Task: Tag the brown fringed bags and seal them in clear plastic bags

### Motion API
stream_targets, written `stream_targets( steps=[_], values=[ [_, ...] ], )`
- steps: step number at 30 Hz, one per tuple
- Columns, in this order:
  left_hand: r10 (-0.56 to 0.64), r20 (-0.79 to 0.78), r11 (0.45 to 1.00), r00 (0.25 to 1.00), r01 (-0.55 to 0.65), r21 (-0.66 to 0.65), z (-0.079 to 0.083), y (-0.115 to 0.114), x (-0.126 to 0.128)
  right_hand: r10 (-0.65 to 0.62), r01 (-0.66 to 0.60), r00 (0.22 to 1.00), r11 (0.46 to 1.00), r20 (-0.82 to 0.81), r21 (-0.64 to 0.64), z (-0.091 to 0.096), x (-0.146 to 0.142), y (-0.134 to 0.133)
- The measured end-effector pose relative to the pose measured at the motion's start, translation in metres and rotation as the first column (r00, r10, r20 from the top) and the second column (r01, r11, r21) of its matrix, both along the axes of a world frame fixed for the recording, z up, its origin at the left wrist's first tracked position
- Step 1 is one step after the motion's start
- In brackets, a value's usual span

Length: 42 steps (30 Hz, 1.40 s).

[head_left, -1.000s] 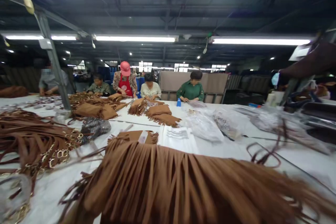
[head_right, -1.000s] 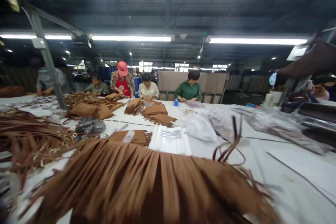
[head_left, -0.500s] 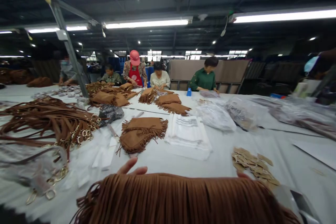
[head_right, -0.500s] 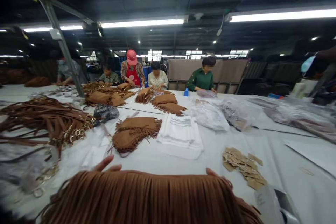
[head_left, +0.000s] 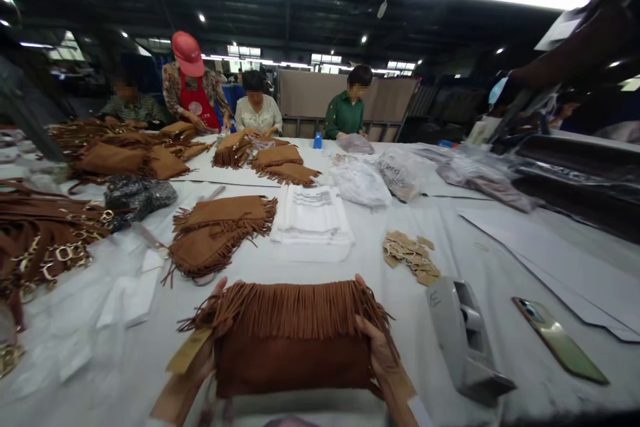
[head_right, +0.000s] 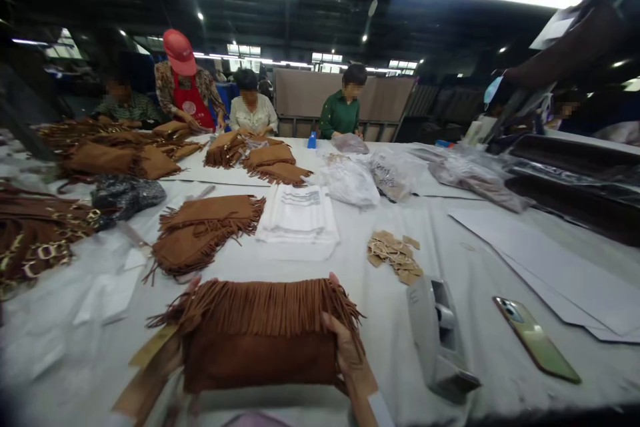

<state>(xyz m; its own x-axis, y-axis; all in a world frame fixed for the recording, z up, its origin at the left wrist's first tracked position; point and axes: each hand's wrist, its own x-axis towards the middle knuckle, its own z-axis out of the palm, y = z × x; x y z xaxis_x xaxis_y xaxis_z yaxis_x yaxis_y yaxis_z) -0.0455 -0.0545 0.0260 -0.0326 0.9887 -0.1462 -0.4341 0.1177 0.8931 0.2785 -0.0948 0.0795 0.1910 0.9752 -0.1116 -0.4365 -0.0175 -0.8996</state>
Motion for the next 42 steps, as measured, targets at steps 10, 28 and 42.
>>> stream_targets(
  steps=[10, 28, 42],
  values=[
    [-0.048, -0.642, 0.962, 0.765, 0.208, 0.175, -0.039, 0.059, 0.039, -0.269, 0.152, 0.603, 0.963, 0.751, 0.222, -0.087, 0.039, 0.06],
    [-0.106, -0.838, 0.944, 0.536, 0.32, 0.085, -0.011, 0.018, 0.079, -0.356, -0.508, -0.067, 0.816, 0.932, 0.275, -0.06, -0.047, 0.006],
    [-0.291, -0.716, 0.825, 0.634, 0.545, 0.147, 0.032, 0.001, 0.087, -0.338, -0.489, -0.215, 0.849, 0.916, 0.198, -0.068, -0.028, -0.006]
  ],
)
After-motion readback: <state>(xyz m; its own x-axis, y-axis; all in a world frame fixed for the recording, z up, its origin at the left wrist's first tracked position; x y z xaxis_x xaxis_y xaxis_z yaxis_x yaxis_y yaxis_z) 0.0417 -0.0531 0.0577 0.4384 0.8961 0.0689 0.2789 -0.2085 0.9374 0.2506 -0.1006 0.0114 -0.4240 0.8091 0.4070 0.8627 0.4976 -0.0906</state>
